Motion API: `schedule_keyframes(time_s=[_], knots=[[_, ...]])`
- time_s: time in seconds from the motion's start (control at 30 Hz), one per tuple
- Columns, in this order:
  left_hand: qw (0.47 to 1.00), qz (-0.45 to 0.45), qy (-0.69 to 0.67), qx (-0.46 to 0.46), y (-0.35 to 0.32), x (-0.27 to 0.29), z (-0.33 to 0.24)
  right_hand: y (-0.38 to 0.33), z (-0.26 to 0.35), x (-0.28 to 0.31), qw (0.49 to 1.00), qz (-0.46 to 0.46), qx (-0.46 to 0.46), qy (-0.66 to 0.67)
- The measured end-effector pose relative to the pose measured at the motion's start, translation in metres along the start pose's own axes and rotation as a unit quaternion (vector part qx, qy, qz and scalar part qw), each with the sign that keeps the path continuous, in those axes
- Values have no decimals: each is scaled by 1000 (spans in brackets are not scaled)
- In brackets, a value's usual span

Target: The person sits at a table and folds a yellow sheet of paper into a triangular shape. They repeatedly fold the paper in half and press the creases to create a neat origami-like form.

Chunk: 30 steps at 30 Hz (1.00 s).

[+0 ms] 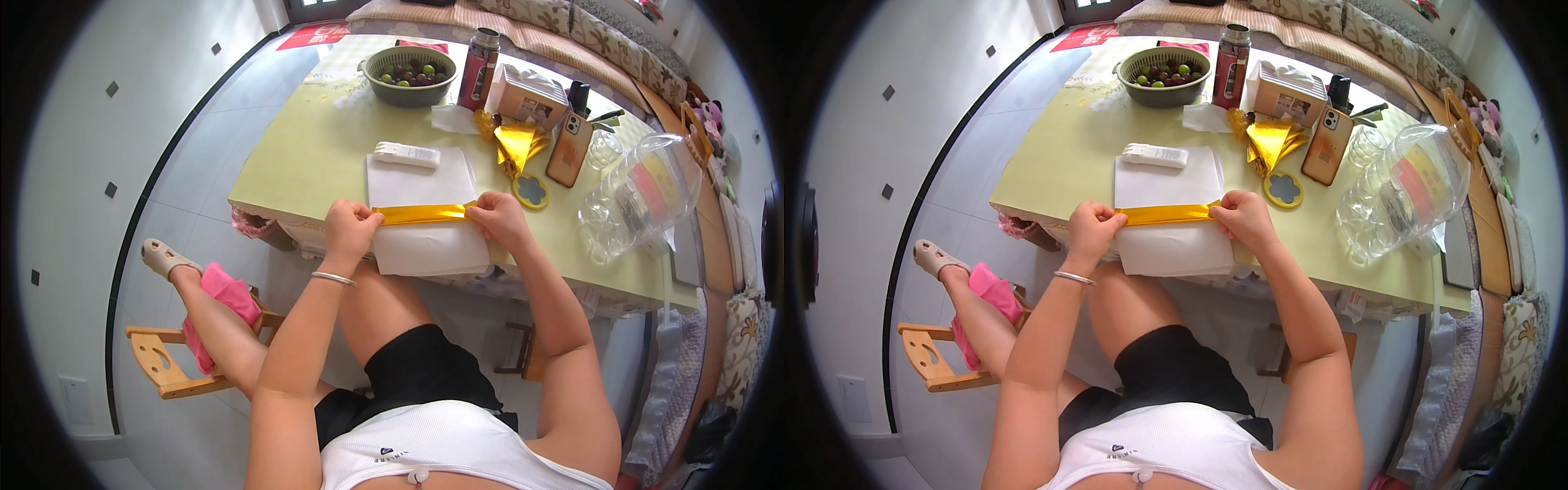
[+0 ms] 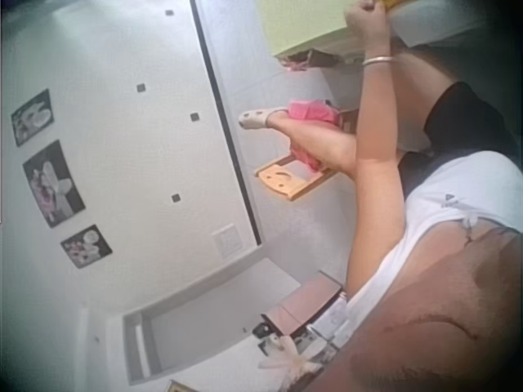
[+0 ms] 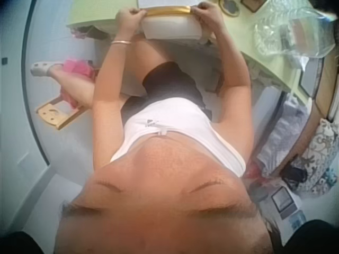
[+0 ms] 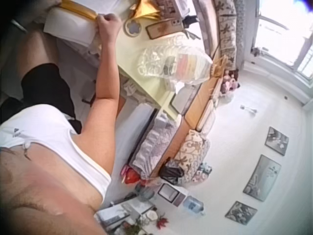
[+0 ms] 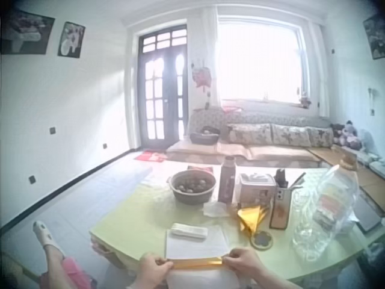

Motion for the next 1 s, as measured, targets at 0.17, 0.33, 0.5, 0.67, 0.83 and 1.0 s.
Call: schedule_keyframes(time_s=[0.17, 0.33, 0.5, 0.67, 0.83, 1.0], knots=[[992, 6, 118, -50, -2, 5, -10, -4, 6, -4, 998, -10, 22, -53], [903, -85, 283, -313, -8, 4, -32, -13, 17, -14, 953, -48, 88, -285], [819, 26, 362, -445, -2, 0, -40, -19, 5, -41, 770, -52, 374, -514], [793, 77, 423, -432, -4, 3, -34, -33, -13, -66, 827, 109, 341, -434], [825, 93, 415, -373, -27, 13, 6, -40, -20, -33, 816, 64, 308, -485], [830, 70, 405, -377, -34, 25, 8, -30, -11, -19, 763, 73, 302, -567]])
Point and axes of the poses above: each hand's wrist, its own y-axis towards the middle knuckle, its own x-axis out of the back of the hand, z = x × y, the point moved 1 cm from there along y, towards the middle knuckle, and after that the axes turned 13 degrees about y, right-handed, at the moved point
